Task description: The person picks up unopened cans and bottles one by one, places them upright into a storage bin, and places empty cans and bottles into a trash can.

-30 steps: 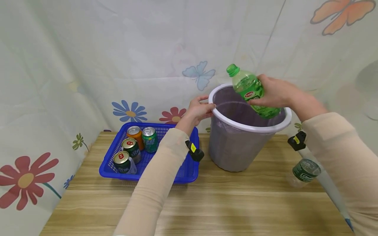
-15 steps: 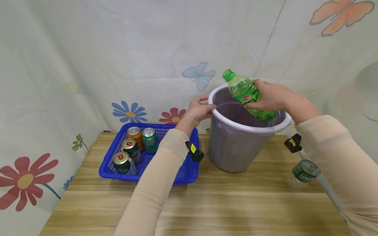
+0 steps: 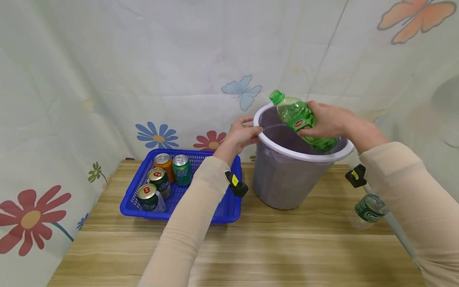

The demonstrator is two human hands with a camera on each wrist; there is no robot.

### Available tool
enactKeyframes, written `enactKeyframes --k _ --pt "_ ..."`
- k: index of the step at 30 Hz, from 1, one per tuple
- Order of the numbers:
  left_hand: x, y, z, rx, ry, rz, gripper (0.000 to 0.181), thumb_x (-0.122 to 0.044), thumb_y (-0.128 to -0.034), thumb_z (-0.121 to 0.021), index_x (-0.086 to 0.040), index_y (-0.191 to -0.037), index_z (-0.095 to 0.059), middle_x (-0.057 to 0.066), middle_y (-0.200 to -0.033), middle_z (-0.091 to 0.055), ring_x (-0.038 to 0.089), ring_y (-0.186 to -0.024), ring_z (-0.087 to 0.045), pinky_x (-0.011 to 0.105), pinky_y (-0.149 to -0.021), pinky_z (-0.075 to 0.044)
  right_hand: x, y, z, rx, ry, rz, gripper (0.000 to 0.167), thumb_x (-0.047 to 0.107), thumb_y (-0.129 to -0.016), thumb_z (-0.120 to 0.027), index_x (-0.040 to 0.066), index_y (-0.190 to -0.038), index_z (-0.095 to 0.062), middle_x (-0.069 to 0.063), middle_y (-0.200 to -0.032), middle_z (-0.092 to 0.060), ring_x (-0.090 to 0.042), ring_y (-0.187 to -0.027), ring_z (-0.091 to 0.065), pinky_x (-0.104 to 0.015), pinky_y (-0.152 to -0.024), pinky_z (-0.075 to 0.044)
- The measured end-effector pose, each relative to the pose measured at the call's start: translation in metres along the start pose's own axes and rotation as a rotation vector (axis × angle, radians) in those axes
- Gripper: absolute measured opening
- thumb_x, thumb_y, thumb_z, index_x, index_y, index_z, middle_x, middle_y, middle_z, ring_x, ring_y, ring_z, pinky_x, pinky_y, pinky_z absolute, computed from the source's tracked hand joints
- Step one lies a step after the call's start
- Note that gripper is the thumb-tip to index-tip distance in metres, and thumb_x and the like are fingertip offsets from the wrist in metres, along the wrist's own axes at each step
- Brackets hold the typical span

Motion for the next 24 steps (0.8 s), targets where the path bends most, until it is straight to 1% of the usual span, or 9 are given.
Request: enactKeyframes --k 5,14,19,24 --pt "0.0 0.0 0.0 -0.001 -0.008 -0.001 0.051 -0.005 -0.0843 -0.064 -0.013 -0.13 -0.044 0.011 -0.108 -0.059 0.017 -0.076 -0.063 0.028 -0.072 -0.056 -0.001 0.001 -0.003 0.01 0.001 0.011 0.083 0.046 -0.083 -0.062 -0.001 -0.139 -0.022 -0.023 -0.115 -0.053 -0.039 -0.102 -0.054 -0.055 -0.083 -0.044" --pt "-0.001 -0.001 -0.001 -0.004 -0.01 -0.004 0.05 -0.005 -0.0843 -0.064 -0.013 -0.129 -0.044 0.012 -0.108 -0.06 0.016 -0.075 -0.064 0.027 -0.07 -0.056 -0.003 0.001 -0.006 0.02 0.004 0.012 0.086 0.047 -0.083 -0.061 0.003 -0.142 -0.018 -0.024 -0.119 -0.051 -0.043 -0.108 -0.051 -0.057 -0.087 -0.042" --pt "-0.001 0.0 -0.001 -0.001 -0.011 -0.008 0.051 -0.005 -0.0843 -0.064 -0.013 -0.13 -0.043 0.012 -0.108 -0.06 0.016 -0.076 -0.064 0.028 -0.071 -0.056 -0.002 0.002 -0.009 0.03 -0.009 0.021 0.089 0.046 -0.082 -0.062 0.003 -0.144 -0.014 -0.025 -0.122 -0.049 -0.044 -0.11 -0.049 -0.057 -0.09 -0.04" --pt "0.0 -0.001 0.0 0.001 -0.004 -0.006 0.052 -0.005 -0.0843 -0.064 -0.013 -0.131 -0.043 0.012 -0.109 -0.06 0.016 -0.075 -0.064 0.028 -0.072 -0.056 -0.003 0.003 -0.011 0.035 -0.037 0.041 0.087 0.049 -0.084 -0.059 0.007 -0.145 -0.013 -0.027 -0.125 -0.05 -0.045 -0.112 -0.049 -0.058 -0.091 -0.039"
Point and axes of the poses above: each hand's wrist, its own y-axis away from the middle knuckle, its own z-axis out of the back of the hand, x = y × z, the point moved 2 cm from there along -y, towards the middle knuckle
